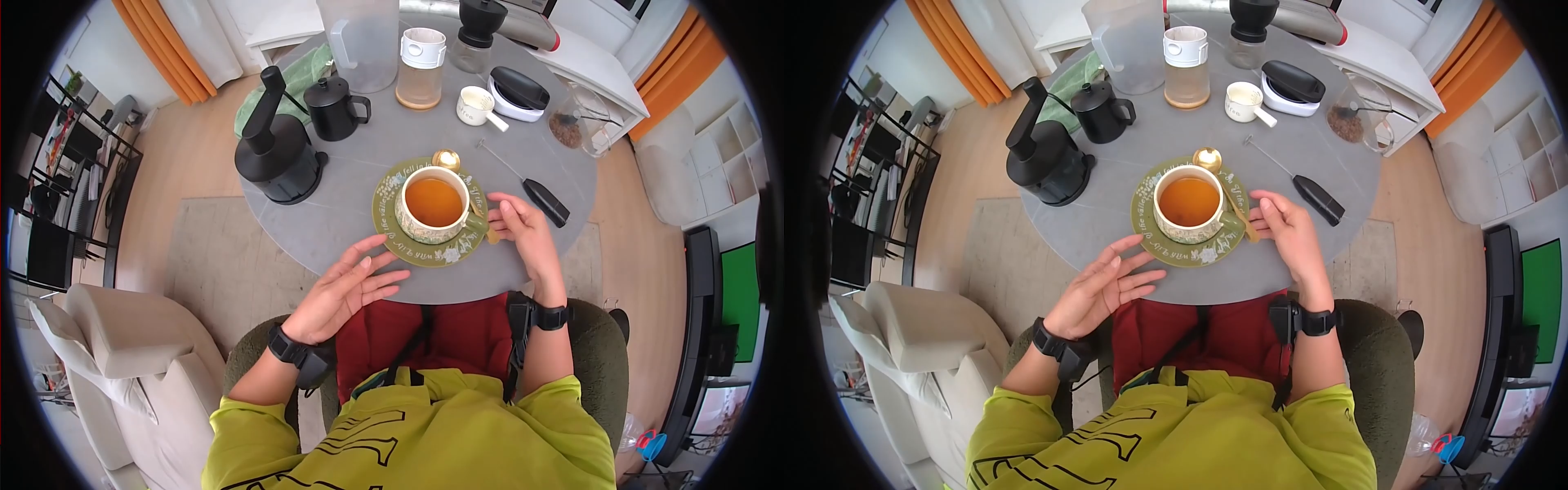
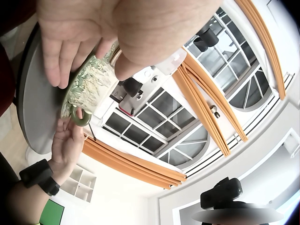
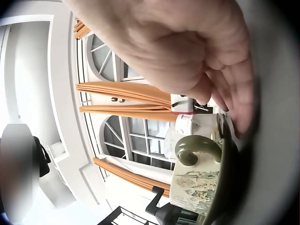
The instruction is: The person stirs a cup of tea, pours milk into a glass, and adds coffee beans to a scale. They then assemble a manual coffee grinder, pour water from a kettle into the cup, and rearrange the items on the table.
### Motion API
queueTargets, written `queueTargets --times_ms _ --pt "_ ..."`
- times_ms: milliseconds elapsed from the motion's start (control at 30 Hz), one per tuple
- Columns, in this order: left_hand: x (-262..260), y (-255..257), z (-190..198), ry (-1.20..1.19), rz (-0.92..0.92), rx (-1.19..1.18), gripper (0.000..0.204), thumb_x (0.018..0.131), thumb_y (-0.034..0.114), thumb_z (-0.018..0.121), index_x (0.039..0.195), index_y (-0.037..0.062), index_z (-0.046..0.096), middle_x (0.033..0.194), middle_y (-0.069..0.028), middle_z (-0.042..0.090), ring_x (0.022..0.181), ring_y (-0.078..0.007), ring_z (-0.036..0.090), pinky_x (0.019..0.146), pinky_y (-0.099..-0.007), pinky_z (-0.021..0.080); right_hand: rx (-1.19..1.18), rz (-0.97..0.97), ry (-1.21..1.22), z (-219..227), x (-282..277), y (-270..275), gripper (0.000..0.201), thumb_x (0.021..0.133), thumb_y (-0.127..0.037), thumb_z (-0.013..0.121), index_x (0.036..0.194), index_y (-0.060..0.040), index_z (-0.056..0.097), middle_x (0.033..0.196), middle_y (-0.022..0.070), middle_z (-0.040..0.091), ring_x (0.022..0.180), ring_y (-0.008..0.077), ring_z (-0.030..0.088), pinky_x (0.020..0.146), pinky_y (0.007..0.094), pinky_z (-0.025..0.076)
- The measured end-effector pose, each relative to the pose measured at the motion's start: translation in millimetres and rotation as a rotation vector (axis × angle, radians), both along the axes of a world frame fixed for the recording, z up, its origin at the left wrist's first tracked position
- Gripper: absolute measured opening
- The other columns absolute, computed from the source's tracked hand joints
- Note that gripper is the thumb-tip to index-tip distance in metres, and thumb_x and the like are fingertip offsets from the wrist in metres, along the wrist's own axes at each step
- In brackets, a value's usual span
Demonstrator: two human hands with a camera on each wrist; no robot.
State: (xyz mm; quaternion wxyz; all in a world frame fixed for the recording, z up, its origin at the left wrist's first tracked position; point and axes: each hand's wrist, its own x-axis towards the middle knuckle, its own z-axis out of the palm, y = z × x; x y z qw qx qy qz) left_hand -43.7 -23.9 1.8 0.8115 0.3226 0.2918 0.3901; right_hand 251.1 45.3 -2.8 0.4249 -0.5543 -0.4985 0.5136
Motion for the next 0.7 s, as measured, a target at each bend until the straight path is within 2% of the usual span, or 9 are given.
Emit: queueTargets --times_ms 133,200,367,533,633,700 --pt "1 -2 3 -0.009 0.046 -0.012 0.053 0.101 0.027 0.043 0.145 0.0079 0.021 0.145 -0.0214 0.034 0.131 -0.0331 0.042 0.106 -0.0397 0.038 -0.085 0.093 0.049 -3 2 13 0.029 0.099 -0.018 0.049 0.116 0.0017 0.060 0.086 0.0062 0.066 0.075 0.0113 0.063 0.068 0.0236 0.051" --pt "0 -2 4 -0.045 0.051 -0.021 0.052 0.101 0.026 0.043 0.144 0.0074 0.021 0.144 -0.0216 0.035 0.131 -0.0322 0.042 0.106 -0.0400 0.038 -0.114 0.109 -0.022 -3 0 17 0.025 0.098 -0.016 0.051 0.114 0.0015 0.060 0.086 0.0052 0.066 0.073 0.0106 0.063 0.066 0.0231 0.051" --pt "-3 1 2 -0.130 0.070 -0.043 0.053 0.100 0.028 0.043 0.143 0.0049 0.022 0.144 -0.0210 0.034 0.132 -0.0319 0.040 0.107 -0.0413 0.036 -0.136 0.174 0.014 -9 3 24 0.020 0.095 -0.013 0.054 0.106 0.0018 0.060 0.084 0.0045 0.065 0.071 0.0102 0.063 0.064 0.0228 0.051" --pt "-7 5 -4 -0.153 0.103 0.013 0.060 0.099 0.035 0.044 0.144 0.0022 0.021 0.151 -0.0167 0.025 0.136 -0.0324 0.033 0.109 -0.0432 0.033 -0.133 0.175 0.103 -10 -8 27 0.017 0.094 -0.012 0.055 0.104 0.0021 0.057 0.086 0.0064 0.063 0.071 0.0114 0.063 0.066 0.0248 0.054" --pt "-9 8 -8 -0.204 0.131 0.038 0.065 0.098 0.037 0.044 0.147 0.0019 0.017 0.154 -0.0139 0.020 0.139 -0.0328 0.029 0.110 -0.0453 0.031 -0.129 0.181 0.116 -15 -16 36 0.015 0.095 -0.014 0.056 0.104 -0.0030 0.057 0.088 0.0028 0.064 0.072 0.0081 0.063 0.065 0.0210 0.051" --pt "-9 9 -7 -0.186 0.155 0.043 0.068 0.097 0.039 0.046 0.147 0.0021 0.018 0.154 -0.0135 0.019 0.139 -0.0334 0.028 0.111 -0.0462 0.030 -0.127 0.164 0.141 -16 -23 43 0.018 0.093 -0.010 0.056 0.104 0.0030 0.054 0.087 0.0090 0.060 0.073 0.0153 0.064 0.066 0.0271 0.055"
